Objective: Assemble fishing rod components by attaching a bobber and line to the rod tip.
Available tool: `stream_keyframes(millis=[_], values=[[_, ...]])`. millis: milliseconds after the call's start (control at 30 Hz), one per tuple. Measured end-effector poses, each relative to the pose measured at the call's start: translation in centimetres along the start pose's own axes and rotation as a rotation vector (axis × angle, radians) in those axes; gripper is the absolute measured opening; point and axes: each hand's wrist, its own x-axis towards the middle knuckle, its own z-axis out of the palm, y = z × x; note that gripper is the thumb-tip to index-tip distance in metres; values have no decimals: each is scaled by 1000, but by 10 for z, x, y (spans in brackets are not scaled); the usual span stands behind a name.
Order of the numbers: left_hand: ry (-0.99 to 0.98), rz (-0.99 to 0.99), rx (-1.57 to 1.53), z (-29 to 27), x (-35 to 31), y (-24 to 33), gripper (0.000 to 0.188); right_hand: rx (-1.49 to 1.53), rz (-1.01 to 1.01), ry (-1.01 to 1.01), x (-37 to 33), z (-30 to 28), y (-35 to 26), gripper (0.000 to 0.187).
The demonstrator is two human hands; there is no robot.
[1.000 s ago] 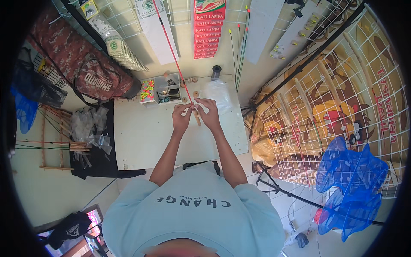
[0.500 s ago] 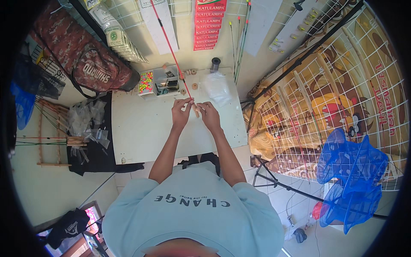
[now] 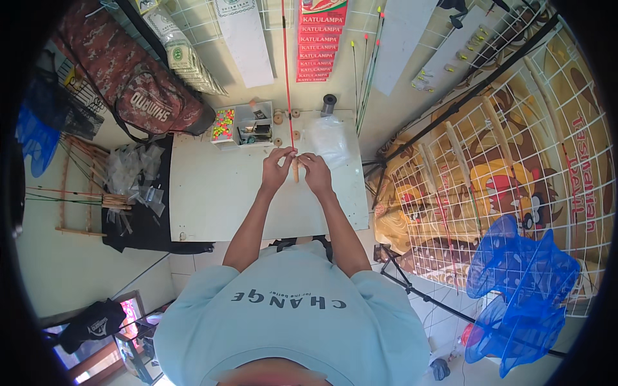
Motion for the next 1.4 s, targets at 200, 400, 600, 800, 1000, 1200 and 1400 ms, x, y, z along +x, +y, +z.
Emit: stream_keyframes(millis=[200, 400, 600, 800, 1000, 1200, 1400], values=[[1, -35, 9, -6, 1, -4, 15, 19, 19, -44, 7, 3, 1, 30], [23, -39, 13, -12, 2, -5, 16, 195, 77, -20, 3, 13, -5, 30], [-14, -23, 10, -8, 0, 1, 17, 127, 43, 69, -5, 29, 3, 36], [-7, -2, 25, -16, -2, 1, 17, 188, 128, 188, -13, 52, -4, 37], [9, 16, 14, -20, -6, -1, 15, 272, 208, 224, -15, 60, -14, 35], [-14, -8, 32, -23, -8, -1, 16, 433, 179, 121, -12, 46, -11, 32], [-53, -11, 62, -23, -6, 1, 18, 497, 172, 63, -11, 30, -9, 34]])
